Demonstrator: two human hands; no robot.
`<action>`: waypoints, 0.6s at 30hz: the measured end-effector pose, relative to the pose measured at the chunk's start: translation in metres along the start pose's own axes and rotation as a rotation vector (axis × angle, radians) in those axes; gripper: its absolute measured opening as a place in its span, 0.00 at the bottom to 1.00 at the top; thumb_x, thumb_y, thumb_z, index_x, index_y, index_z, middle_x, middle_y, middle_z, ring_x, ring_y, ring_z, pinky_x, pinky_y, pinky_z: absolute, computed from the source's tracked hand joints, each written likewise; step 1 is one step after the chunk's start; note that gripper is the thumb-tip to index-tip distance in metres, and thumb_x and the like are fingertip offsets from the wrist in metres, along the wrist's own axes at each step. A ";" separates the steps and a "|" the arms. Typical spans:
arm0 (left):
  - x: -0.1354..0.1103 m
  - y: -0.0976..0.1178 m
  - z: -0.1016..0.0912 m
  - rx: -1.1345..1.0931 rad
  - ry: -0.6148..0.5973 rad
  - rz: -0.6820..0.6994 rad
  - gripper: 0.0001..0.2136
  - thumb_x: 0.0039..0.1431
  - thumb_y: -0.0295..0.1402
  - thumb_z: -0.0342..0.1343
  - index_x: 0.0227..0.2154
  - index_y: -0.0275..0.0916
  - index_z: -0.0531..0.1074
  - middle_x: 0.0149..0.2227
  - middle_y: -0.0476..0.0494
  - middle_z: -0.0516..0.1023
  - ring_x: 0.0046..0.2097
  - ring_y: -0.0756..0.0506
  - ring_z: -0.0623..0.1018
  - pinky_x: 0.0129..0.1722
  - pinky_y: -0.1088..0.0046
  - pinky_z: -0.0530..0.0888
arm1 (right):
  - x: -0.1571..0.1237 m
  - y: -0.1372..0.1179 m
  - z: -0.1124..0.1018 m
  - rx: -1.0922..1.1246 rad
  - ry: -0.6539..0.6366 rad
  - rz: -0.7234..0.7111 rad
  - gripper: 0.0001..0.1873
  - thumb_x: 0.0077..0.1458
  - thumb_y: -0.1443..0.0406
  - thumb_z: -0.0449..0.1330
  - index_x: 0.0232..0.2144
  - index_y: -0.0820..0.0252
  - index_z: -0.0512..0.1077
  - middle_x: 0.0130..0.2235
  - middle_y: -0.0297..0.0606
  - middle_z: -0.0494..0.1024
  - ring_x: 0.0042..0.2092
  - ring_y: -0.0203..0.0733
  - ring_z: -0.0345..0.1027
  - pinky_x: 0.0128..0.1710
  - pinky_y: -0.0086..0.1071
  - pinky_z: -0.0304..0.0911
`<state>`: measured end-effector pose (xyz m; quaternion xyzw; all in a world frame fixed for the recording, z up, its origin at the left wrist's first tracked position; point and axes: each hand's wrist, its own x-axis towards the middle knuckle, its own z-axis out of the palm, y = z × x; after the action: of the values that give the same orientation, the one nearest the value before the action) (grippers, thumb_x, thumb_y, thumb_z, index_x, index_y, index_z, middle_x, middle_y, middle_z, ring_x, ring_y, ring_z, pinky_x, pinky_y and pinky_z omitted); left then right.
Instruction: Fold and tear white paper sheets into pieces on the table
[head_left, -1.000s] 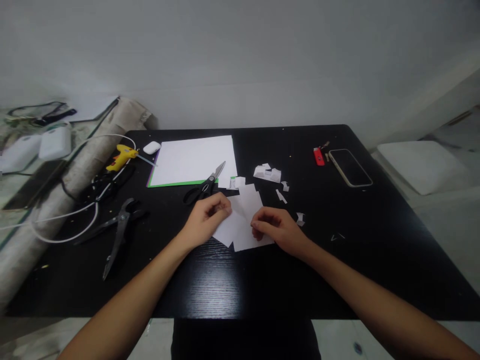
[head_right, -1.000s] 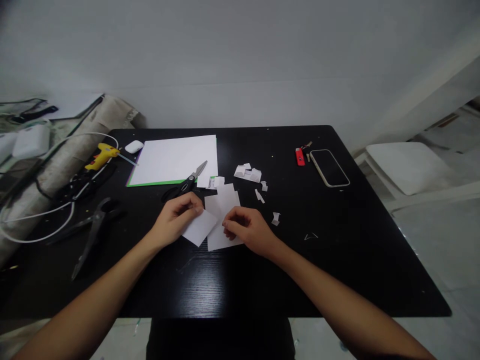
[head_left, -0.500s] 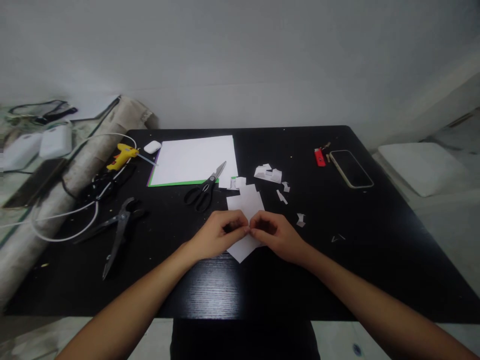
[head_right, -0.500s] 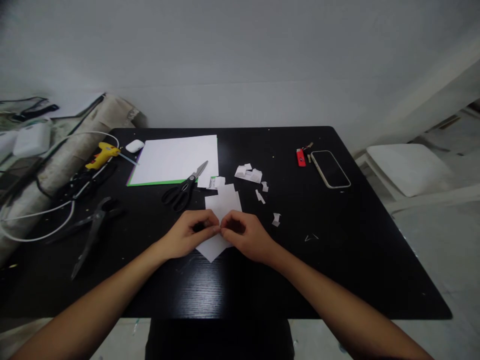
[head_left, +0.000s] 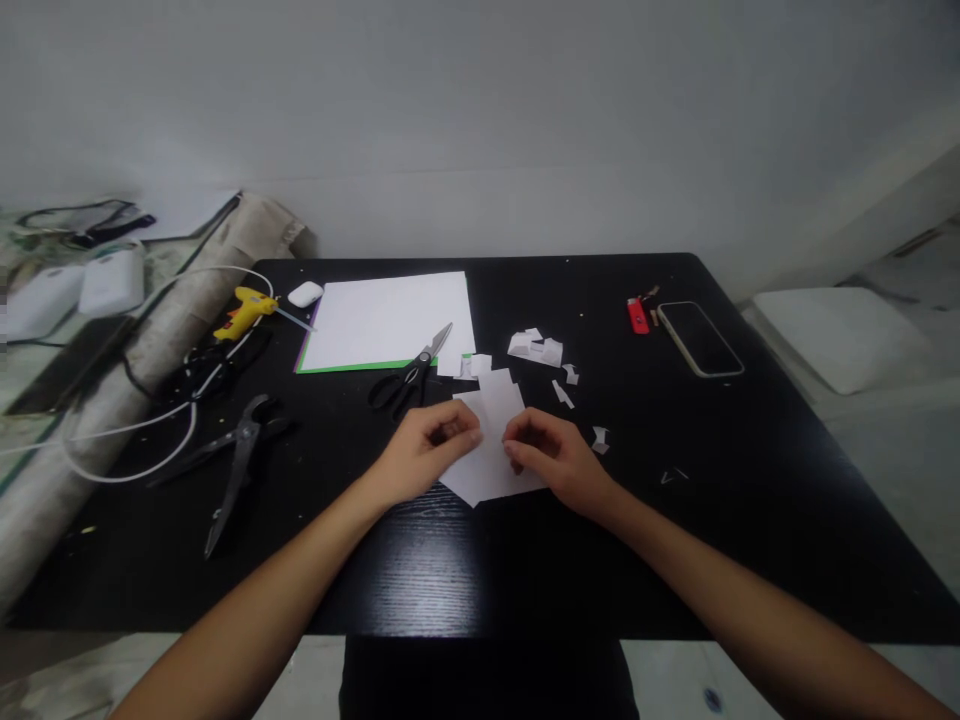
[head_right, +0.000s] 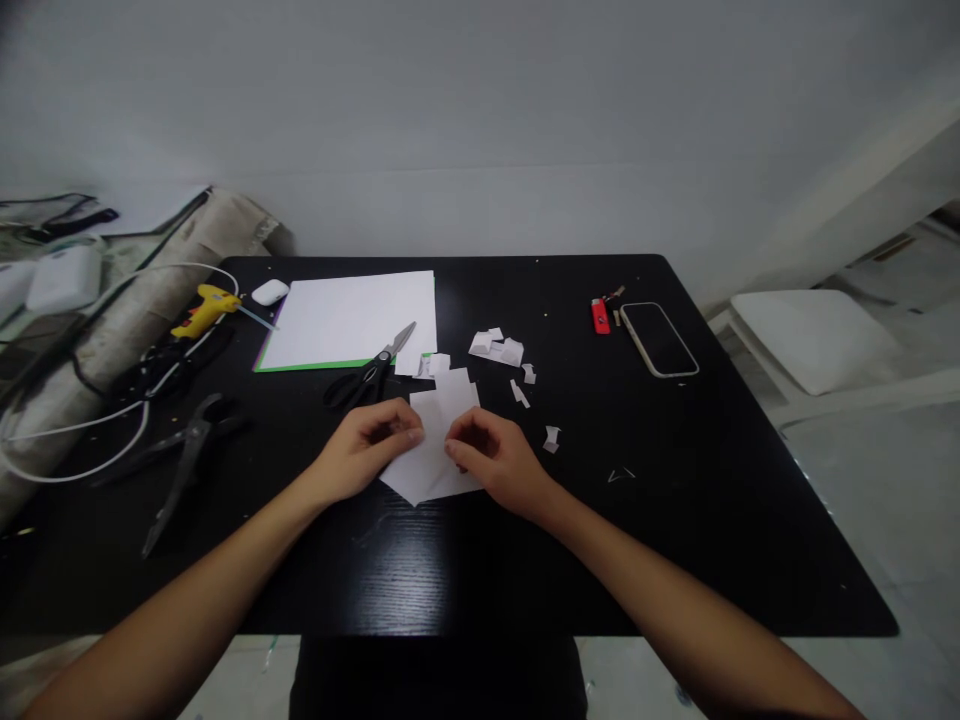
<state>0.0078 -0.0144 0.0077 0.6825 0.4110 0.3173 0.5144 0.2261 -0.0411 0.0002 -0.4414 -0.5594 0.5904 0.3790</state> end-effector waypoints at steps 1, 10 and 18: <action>-0.001 0.000 0.003 0.017 -0.037 0.000 0.10 0.64 0.38 0.59 0.31 0.37 0.74 0.26 0.51 0.69 0.28 0.51 0.66 0.28 0.75 0.63 | -0.001 0.001 0.001 -0.013 -0.012 -0.004 0.08 0.56 0.60 0.63 0.32 0.59 0.72 0.29 0.32 0.71 0.31 0.38 0.65 0.33 0.33 0.63; -0.002 -0.001 0.008 0.070 -0.156 0.014 0.12 0.65 0.42 0.58 0.34 0.38 0.77 0.29 0.49 0.75 0.31 0.49 0.70 0.31 0.74 0.66 | -0.005 0.001 0.005 -0.087 -0.034 -0.051 0.07 0.57 0.61 0.63 0.31 0.57 0.71 0.29 0.32 0.69 0.31 0.37 0.61 0.31 0.31 0.58; -0.003 0.001 0.008 0.081 -0.170 0.040 0.10 0.65 0.39 0.59 0.34 0.38 0.78 0.29 0.49 0.75 0.31 0.50 0.70 0.32 0.74 0.66 | -0.004 0.002 0.004 -0.122 -0.037 -0.039 0.05 0.55 0.63 0.62 0.29 0.58 0.71 0.28 0.32 0.70 0.30 0.37 0.62 0.31 0.32 0.58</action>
<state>0.0140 -0.0207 0.0061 0.7353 0.3646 0.2516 0.5129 0.2236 -0.0462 -0.0012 -0.4419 -0.6095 0.5559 0.3525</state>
